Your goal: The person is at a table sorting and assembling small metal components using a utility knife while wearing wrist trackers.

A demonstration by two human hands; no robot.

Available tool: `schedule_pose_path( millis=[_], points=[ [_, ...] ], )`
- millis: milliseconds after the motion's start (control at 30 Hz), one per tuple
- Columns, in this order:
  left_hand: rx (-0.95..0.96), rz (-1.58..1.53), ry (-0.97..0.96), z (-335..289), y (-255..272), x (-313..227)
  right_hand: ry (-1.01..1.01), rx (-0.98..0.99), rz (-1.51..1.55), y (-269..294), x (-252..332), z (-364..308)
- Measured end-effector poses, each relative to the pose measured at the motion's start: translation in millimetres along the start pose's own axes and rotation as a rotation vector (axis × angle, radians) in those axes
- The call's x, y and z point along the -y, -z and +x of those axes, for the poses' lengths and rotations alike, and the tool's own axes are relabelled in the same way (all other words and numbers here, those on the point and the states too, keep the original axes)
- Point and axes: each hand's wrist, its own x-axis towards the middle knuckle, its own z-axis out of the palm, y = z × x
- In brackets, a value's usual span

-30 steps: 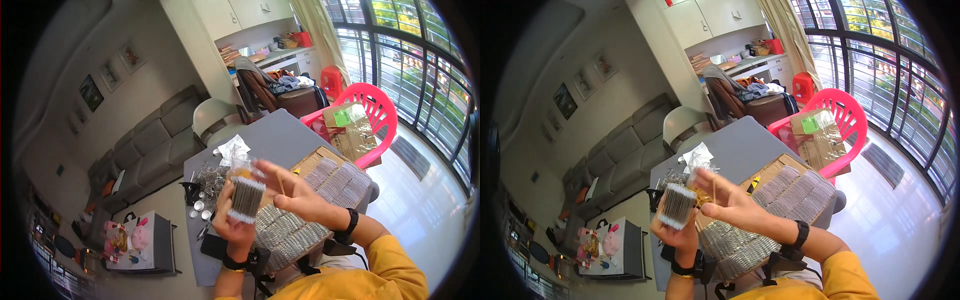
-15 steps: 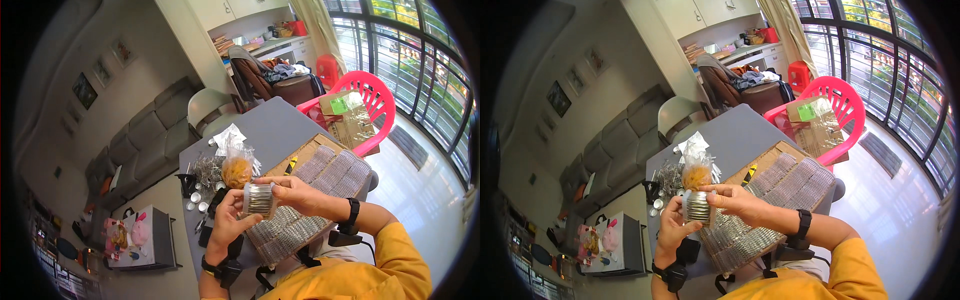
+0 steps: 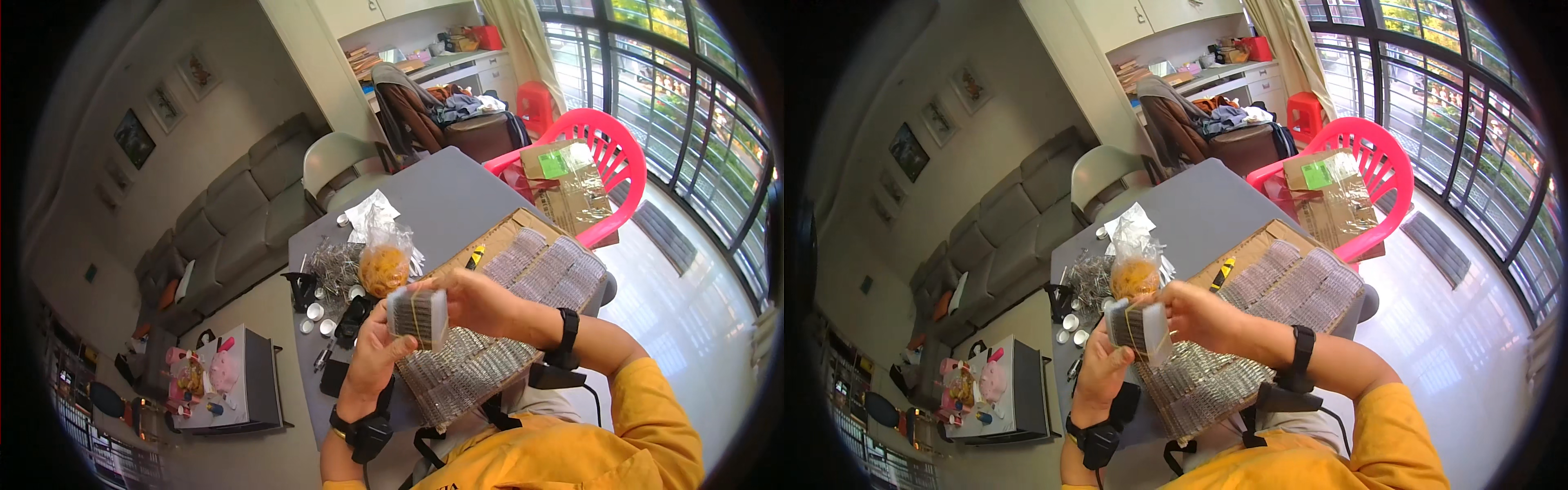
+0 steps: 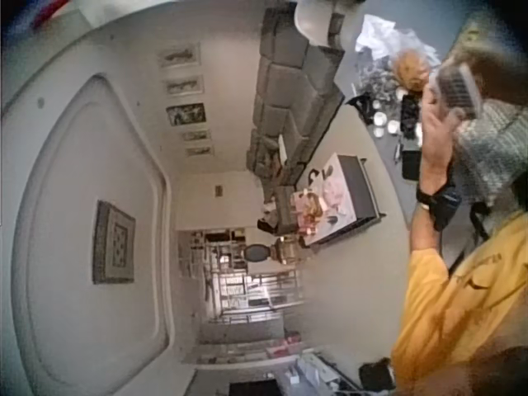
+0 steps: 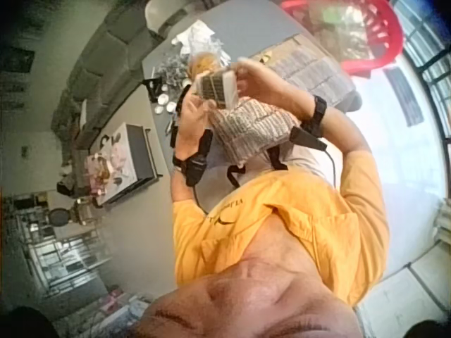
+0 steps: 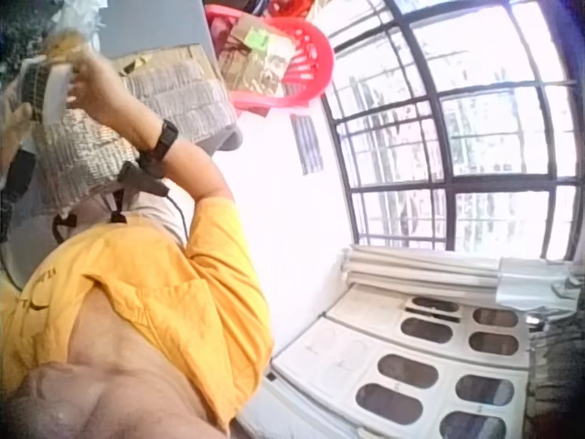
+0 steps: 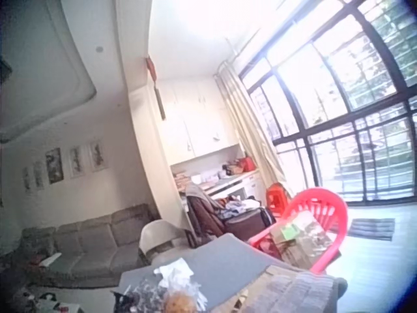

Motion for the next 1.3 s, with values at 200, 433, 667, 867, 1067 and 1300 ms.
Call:
schedule_pose_path(
  millis=[200, 433, 667, 867, 1067, 1300],
  points=[
    [-0.16, -0.292, 0.007, 1.2, 1.9, 26.2, 0.027, -0.074, -0.047, 13.5, -19.3, 10.8],
    [-0.222, -0.448, 0.086, -1.3, -6.5, 38.3, 0.138, -0.083, -0.055, 17.3, -20.7, 11.5],
    [-0.213, -0.25, 0.026, 0.6, -3.6, 27.3, 0.264, -0.272, -0.418, 44.6, 12.3, -5.2],
    [-0.233, 1.24, -0.493, 9.2, -12.5, 17.0, 0.426, -0.109, -1.004, 0.2, 6.5, -20.2],
    [-0.309, 0.941, -0.659, 12.1, -17.6, 21.5, 0.709, -0.192, -0.987, 7.4, -10.8, -9.6],
    [-0.186, -0.36, 0.064, 15.6, -16.3, 28.6, 0.906, -0.286, -1.395, -4.1, -3.8, -12.5]
  ],
)
